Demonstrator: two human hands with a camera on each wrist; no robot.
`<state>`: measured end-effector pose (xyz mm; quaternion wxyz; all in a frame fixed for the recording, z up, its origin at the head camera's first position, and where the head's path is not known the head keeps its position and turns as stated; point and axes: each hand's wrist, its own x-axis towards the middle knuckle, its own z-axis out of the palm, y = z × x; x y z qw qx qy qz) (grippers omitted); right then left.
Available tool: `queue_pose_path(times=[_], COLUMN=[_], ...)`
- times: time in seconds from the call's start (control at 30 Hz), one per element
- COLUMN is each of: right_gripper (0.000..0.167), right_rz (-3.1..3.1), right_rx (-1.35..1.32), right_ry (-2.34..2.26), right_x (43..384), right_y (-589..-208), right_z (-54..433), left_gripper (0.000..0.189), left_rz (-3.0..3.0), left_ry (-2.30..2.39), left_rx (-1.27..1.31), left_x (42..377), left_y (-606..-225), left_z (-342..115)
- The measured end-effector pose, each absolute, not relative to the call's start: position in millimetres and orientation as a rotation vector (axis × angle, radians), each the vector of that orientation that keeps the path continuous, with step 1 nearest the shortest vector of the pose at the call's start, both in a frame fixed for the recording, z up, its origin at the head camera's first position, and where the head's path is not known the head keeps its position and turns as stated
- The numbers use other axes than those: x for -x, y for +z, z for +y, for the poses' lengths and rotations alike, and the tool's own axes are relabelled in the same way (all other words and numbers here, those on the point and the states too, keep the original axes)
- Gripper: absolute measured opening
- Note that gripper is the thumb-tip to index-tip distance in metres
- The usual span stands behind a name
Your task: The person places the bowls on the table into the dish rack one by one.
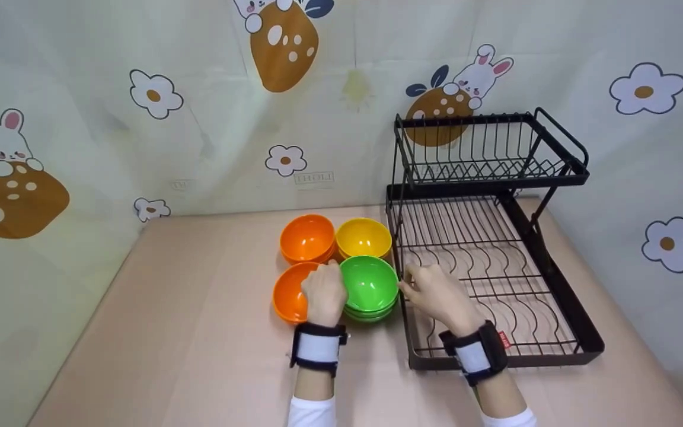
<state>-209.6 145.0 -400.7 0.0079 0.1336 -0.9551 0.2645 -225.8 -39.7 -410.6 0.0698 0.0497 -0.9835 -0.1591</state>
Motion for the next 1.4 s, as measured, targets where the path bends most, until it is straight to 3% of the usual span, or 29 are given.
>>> queue_pose_path(times=[0.17,0.37,0.47,0.93,1.23,1.4], right_gripper=[0.045,0.019,0.016,0.04,0.045,0.045], right_rz=[-2.986,-2.961,-2.951,-2.903,-2.823,-2.766], right_rx=[-0.417,-0.424,-0.418,-0.305,-0.197,-0.116], right_ry=[0.833,0.841,0.802,0.823,0.841,0.852], right_x=[208,209,209,209,211,211], right_y=[-400,-400,-400,-392,-390,-386], right_z=[145,145,145,149,156,164], left_gripper=[0.02,0.019,0.019,0.015,0.013,0.027], left_rz=[-3.013,-3.04,-3.035,-2.872,-2.684,-2.672], left_ry=[-0.515,-0.548,-0.566,-0.582,-0.641,-0.689], left_rx=[-0.138,-0.125,-0.117,-0.016,0.133,0.169], left_x=[225,224,223,209,205,204], left_y=[-408,-406,-404,-385,-387,-385], left_z=[-41,-42,-42,-35,-19,-5])
